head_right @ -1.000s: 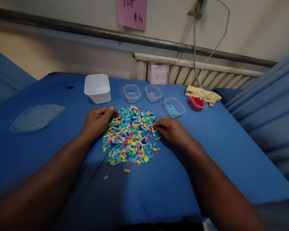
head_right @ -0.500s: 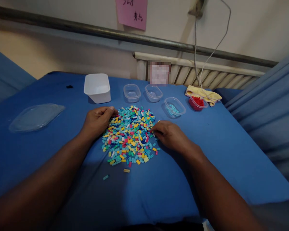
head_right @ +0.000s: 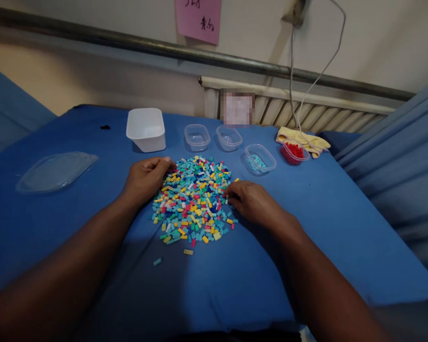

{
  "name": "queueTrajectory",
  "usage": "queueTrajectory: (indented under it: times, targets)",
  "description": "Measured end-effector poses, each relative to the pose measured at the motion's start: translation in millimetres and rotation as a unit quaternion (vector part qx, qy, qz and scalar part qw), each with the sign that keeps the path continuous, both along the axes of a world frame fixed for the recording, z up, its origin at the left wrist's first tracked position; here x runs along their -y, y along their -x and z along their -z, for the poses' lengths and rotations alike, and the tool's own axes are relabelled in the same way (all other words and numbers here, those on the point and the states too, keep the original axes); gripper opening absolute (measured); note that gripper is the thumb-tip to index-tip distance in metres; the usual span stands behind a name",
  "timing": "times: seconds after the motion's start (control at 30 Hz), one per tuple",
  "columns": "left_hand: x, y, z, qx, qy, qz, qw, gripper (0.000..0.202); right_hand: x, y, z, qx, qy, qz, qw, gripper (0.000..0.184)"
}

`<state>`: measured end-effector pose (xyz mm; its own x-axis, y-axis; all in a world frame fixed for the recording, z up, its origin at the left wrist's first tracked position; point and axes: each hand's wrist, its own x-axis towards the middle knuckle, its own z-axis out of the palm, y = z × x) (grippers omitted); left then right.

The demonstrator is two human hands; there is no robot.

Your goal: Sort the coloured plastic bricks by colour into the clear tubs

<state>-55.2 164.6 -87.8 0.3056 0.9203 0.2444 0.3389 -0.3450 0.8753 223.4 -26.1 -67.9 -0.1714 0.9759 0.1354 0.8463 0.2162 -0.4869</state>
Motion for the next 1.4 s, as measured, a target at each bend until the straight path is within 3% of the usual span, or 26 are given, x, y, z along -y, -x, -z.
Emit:
queueTrajectory:
  times: [0.23, 0.33, 0.5, 0.67, 0.83, 1.0, 1.4]
  targets:
    - [2.2, -0.8, -2.0, -0.011, -0.001, -0.007, 1.000, 0.046, 9.4, -12.3, -9.8, -0.034, -0.016, 0.040, 0.998, 0.020]
    - [2.6, -1.3, -2.2, -0.006, -0.002, -0.007, 1.000, 0.046, 18.2, -18.4, -20.3, -0.067, -0.027, 0.008, 0.997, 0.024]
    - [1.1, -1.4, 0.0, 0.001, 0.000, -0.005, 1.000, 0.045, 29.7, -12.7, -28.1, -0.069, 0.064, -0.103, 0.990, 0.027]
    - [1.4, -1.4, -0.3, -0.004, 0.000, -0.011, 1.000, 0.045, 32.8, -3.8, -28.2, -0.035, 0.107, -0.086, 0.990, 0.028]
    - [2.3, -1.5, -2.0, -0.006, 0.002, -0.010, 1.000, 0.042, 34.3, -2.3, -27.3, -0.026, 0.109, -0.075, 0.991, 0.042]
    - [2.1, -0.8, -2.2, -0.010, 0.000, -0.006, 1.000, 0.045, 32.5, -0.9, -23.7, 0.016, 0.066, -0.111, 0.991, 0.030]
    - [0.4, -1.1, -0.3, -0.007, 0.000, -0.005, 1.000, 0.044, 35.0, 4.9, -28.3, 0.058, 0.098, -0.099, 0.989, 0.017]
